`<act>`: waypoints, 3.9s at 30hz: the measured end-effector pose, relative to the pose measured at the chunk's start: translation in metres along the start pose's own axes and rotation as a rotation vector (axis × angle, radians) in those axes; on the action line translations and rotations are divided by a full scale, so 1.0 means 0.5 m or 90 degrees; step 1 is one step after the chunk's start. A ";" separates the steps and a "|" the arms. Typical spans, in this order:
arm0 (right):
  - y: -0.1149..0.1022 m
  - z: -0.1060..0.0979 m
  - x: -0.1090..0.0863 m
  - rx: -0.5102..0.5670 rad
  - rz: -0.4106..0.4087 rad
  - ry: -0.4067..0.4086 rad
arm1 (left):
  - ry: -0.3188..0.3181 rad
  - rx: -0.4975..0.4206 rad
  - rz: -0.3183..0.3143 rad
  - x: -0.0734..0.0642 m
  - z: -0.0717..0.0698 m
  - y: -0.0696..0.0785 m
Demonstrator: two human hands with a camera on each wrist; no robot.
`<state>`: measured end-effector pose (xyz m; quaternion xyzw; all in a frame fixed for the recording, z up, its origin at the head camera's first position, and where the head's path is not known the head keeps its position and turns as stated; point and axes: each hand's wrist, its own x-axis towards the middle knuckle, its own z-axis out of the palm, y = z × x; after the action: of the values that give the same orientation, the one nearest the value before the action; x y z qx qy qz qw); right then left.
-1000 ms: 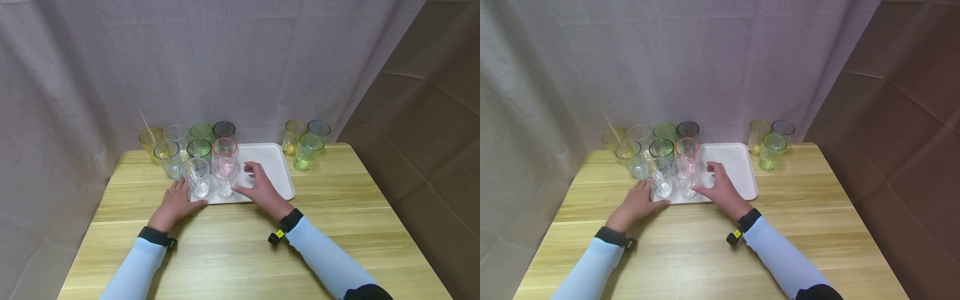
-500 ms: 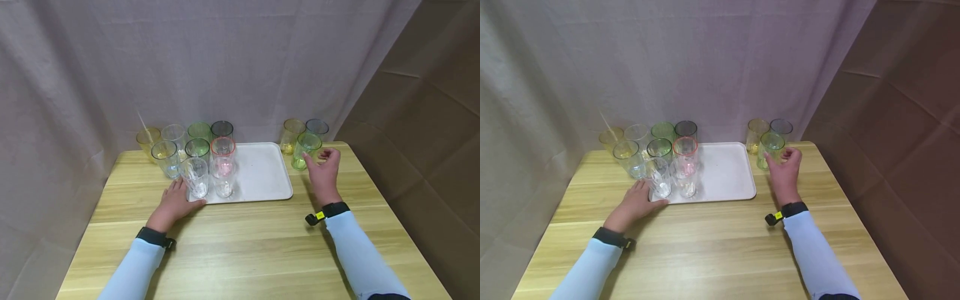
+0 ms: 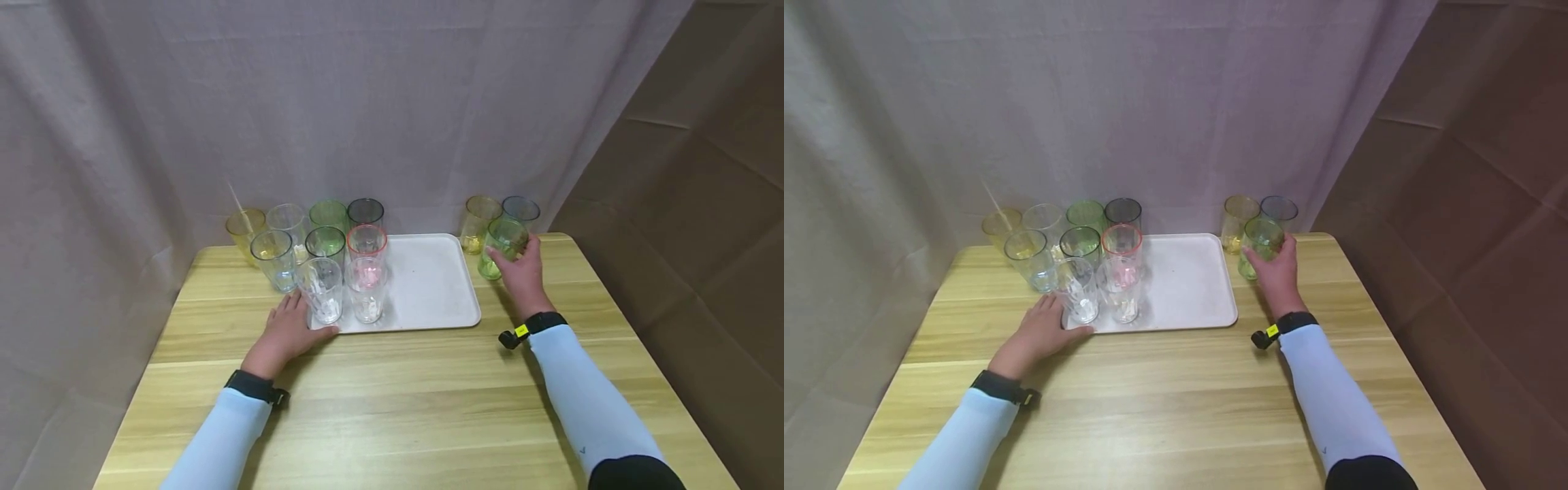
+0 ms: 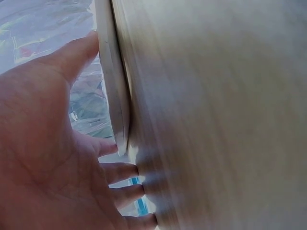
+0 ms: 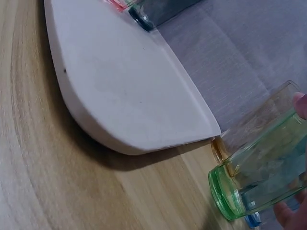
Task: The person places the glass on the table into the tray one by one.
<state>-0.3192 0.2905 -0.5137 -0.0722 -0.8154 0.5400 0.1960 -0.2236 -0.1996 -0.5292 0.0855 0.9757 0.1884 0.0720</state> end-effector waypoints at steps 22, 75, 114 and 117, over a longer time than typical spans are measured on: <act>-0.086 0.021 -0.058 0.037 -0.011 -0.080 | -0.003 0.003 -0.004 0.004 0.002 -0.001; -0.169 0.346 0.037 -0.089 -0.048 -0.191 | 0.005 0.013 -0.001 0.009 0.009 -0.007; -0.084 0.149 -0.032 -0.008 -0.055 -0.170 | 0.004 0.004 -0.006 0.005 0.001 0.000; -0.056 0.096 -0.029 -0.010 -0.043 -0.103 | 0.000 0.002 -0.002 0.003 0.001 -0.002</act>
<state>-0.3223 0.2334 -0.5079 -0.0024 -0.8347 0.5307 0.1473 -0.2253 -0.2001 -0.5305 0.0837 0.9761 0.1869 0.0721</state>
